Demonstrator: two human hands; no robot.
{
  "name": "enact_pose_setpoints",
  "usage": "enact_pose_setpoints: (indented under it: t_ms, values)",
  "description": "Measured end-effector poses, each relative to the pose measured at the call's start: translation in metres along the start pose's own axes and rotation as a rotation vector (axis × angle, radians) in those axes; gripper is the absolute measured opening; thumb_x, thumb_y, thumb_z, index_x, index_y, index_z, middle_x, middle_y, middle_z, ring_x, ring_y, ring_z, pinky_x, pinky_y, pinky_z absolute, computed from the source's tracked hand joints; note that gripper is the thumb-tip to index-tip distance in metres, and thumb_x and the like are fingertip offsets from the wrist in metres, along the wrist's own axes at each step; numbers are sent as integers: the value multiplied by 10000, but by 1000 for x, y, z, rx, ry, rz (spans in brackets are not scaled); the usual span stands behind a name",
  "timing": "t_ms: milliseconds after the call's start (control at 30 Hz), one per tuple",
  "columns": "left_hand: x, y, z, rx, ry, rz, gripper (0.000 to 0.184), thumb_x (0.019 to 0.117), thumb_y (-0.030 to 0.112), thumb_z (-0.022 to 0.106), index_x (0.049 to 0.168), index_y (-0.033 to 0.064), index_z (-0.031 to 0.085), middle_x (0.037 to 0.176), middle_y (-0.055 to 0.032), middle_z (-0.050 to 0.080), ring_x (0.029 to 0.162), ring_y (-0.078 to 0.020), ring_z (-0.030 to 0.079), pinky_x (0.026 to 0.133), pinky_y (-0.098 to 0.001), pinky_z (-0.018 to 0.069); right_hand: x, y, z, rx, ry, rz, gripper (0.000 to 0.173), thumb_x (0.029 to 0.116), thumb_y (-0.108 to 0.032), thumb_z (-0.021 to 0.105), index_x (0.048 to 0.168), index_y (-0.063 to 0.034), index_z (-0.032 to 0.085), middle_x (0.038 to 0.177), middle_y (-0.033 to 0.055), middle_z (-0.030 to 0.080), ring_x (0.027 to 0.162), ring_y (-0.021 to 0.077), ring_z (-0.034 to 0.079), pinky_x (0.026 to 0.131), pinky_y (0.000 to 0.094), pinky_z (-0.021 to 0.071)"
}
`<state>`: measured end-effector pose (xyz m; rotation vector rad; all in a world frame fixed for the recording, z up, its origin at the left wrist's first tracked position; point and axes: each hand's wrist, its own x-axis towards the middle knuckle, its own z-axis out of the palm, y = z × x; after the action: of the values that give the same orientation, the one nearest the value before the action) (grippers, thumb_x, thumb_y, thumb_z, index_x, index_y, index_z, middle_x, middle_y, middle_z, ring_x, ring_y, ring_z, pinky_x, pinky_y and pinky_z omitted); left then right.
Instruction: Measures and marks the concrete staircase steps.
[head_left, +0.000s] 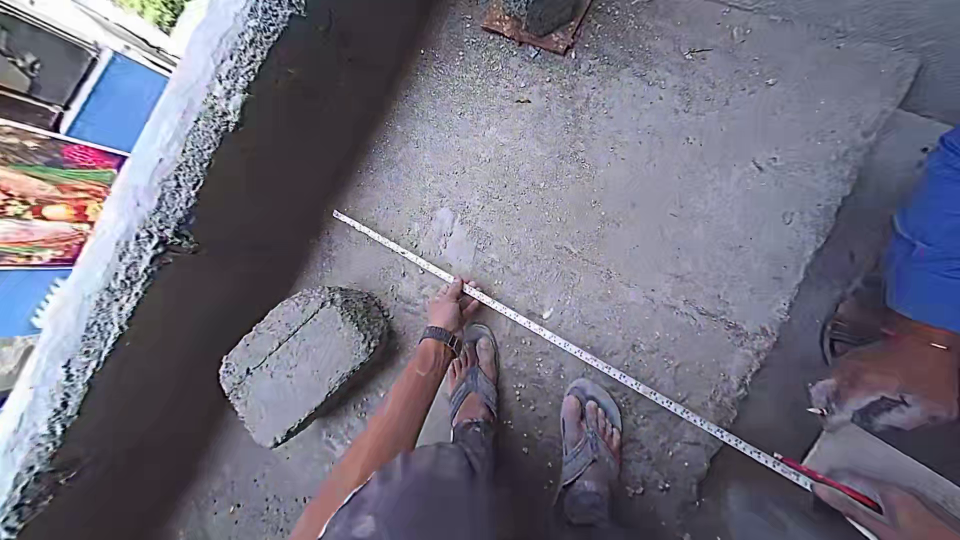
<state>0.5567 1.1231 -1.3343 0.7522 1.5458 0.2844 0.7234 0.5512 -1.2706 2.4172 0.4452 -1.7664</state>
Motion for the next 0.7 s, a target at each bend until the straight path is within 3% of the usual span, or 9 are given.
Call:
enact_pose_setpoints:
  t_ms: [67,167,267,433,567,700]
  values:
    - [0,-3,-1,50,-12,48,248,1120,206,427,1170,10,570,893,-74,701,745,-146,710,653,-288,603,7,3,3,10,19,11,533,1033,-483,580,1004,37,695,926,271,689,940,435,673,866,612,483]
    - [3,-18,-1,135,-101,83,234,1130,241,398,1132,84,571,893,9,702,785,-88,709,684,-258,604,3,15,9,83,17,23,553,1032,-509,560,998,33,668,928,246,665,929,404,647,860,596,465]
    - [0,-18,0,153,-118,105,180,1120,186,424,1102,72,562,893,-4,681,800,-97,702,702,-257,605,12,25,12,101,8,10,589,1026,-546,545,992,33,650,903,241,643,900,406,634,835,600,462]
    - [7,-15,-4,200,-52,129,219,1127,218,419,1113,70,580,877,9,688,764,-85,701,651,-239,598,25,29,22,118,-3,-19,591,1035,-533,544,1049,44,670,952,260,666,963,421,643,916,602,459]
    - [12,-1,-5,212,-36,137,194,1120,205,433,1143,59,559,951,-20,662,815,-91,683,699,-241,580,24,49,34,110,-31,18,575,1042,-508,547,1063,55,663,1009,278,669,1021,432,639,952,605,445]
    - [79,-10,-39,226,-103,158,245,1100,251,499,1192,51,605,997,-56,716,857,-146,722,714,-304,618,28,61,34,100,-44,82,576,1040,-519,545,1053,45,663,1005,268,667,1010,419,641,933,601,454]
